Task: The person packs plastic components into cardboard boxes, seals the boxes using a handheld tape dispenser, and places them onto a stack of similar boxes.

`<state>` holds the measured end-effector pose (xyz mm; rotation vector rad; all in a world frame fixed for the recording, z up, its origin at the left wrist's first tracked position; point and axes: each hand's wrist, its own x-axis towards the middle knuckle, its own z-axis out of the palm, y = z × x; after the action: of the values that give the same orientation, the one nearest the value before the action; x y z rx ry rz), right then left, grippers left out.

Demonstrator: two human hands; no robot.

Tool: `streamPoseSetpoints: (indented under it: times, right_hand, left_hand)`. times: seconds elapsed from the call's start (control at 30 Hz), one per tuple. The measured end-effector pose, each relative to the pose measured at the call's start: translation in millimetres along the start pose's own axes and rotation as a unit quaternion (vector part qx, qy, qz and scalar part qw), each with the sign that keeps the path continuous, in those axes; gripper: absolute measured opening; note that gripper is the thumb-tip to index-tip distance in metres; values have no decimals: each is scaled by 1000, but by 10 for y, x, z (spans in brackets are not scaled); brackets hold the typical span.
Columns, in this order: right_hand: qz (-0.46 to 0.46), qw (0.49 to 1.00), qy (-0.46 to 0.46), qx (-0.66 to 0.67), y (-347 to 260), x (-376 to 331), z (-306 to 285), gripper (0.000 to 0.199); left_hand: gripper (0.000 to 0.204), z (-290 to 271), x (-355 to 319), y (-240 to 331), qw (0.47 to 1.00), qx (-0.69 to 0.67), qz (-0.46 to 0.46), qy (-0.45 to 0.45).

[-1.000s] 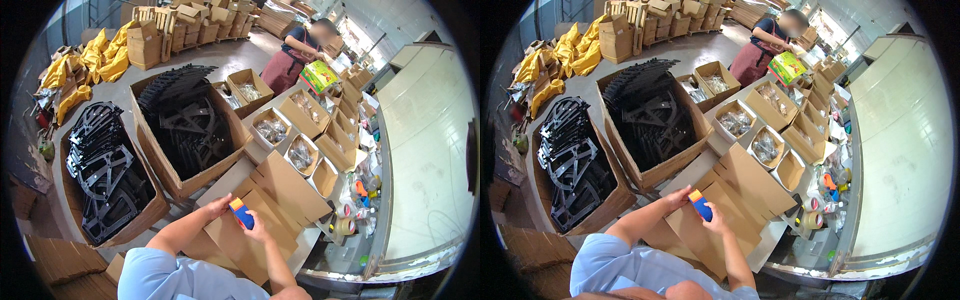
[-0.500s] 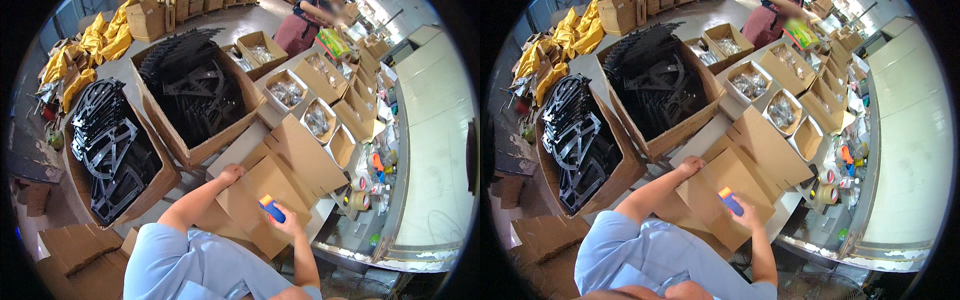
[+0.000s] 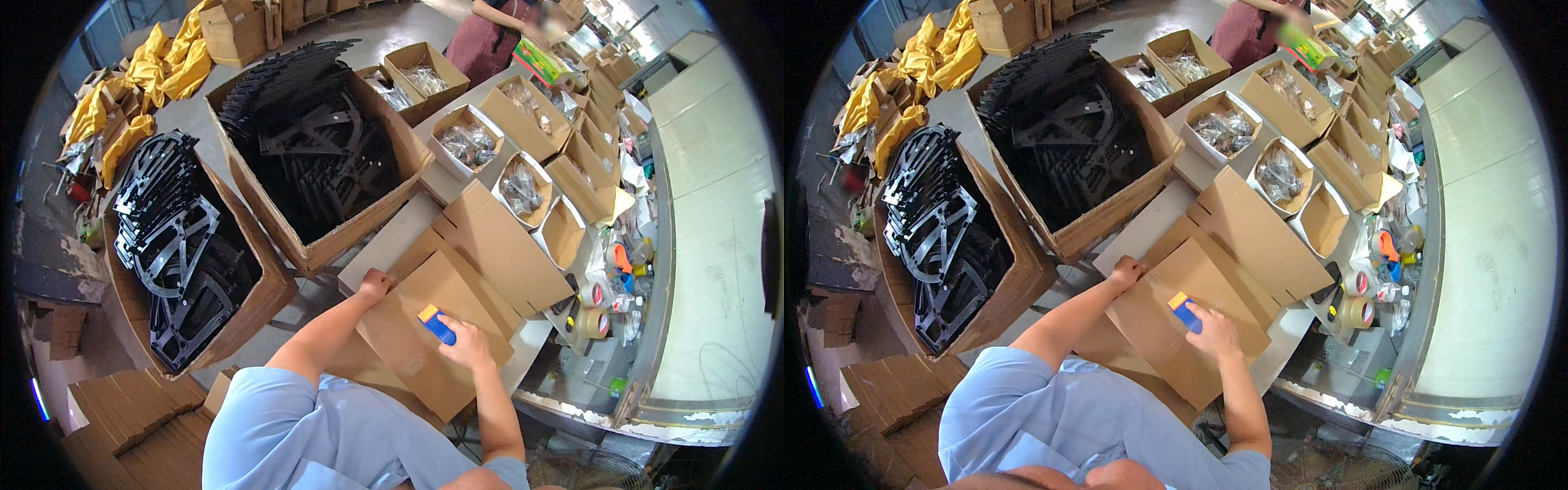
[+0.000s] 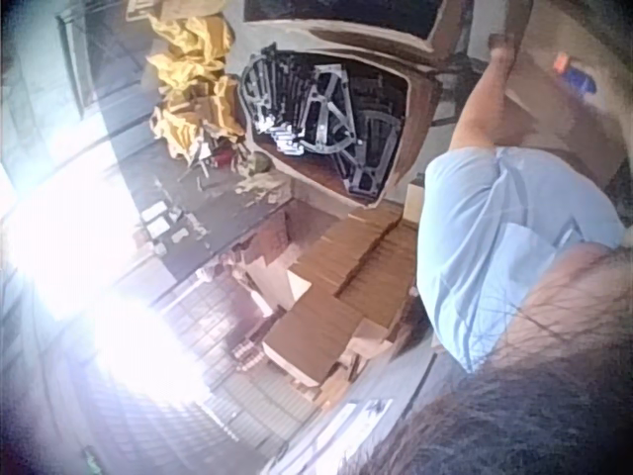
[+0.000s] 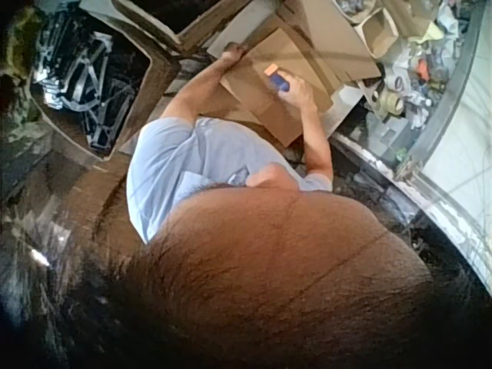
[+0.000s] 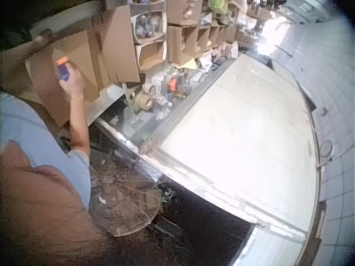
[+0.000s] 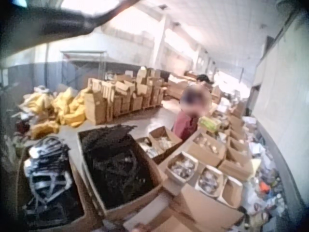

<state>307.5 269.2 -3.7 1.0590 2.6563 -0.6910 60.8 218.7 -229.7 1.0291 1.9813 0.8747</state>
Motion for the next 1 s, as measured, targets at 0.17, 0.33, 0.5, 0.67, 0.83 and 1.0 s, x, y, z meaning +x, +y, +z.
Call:
streamPoseSetpoints:
  times: [0.17, 0.33, 0.5, 0.67, 0.83, 1.0]
  right_hand:
    - [28, 999, -11, 10, -23, 47, 21, 58]
    - [45, 998, -34, 35, -21, 133, -49, 53]
    - [82, 994, -62, 30, -94, 174, -91, 58]
    - [76, 993, -44, 84, 346, -433, 44, 52]
    - [51, 998, 18, 35, 547, -873, 182, 57]
    - [55, 996, 35, 54, 350, -1057, -264, 54]
  left_hand:
    - [28, 74, -94, 84, 991, 101, -61, 63]
    - [30, -144, -216, 365, 988, -4, 49, 148]
    - [37, -119, -375, 626, 997, 51, 52, 5]
    - [43, -186, -300, 558, 998, 43, 27, -45]
    - [45, -206, -266, 595, 992, 90, 62, -56]
    - [44, -225, -284, 538, 990, 101, 76, -65]
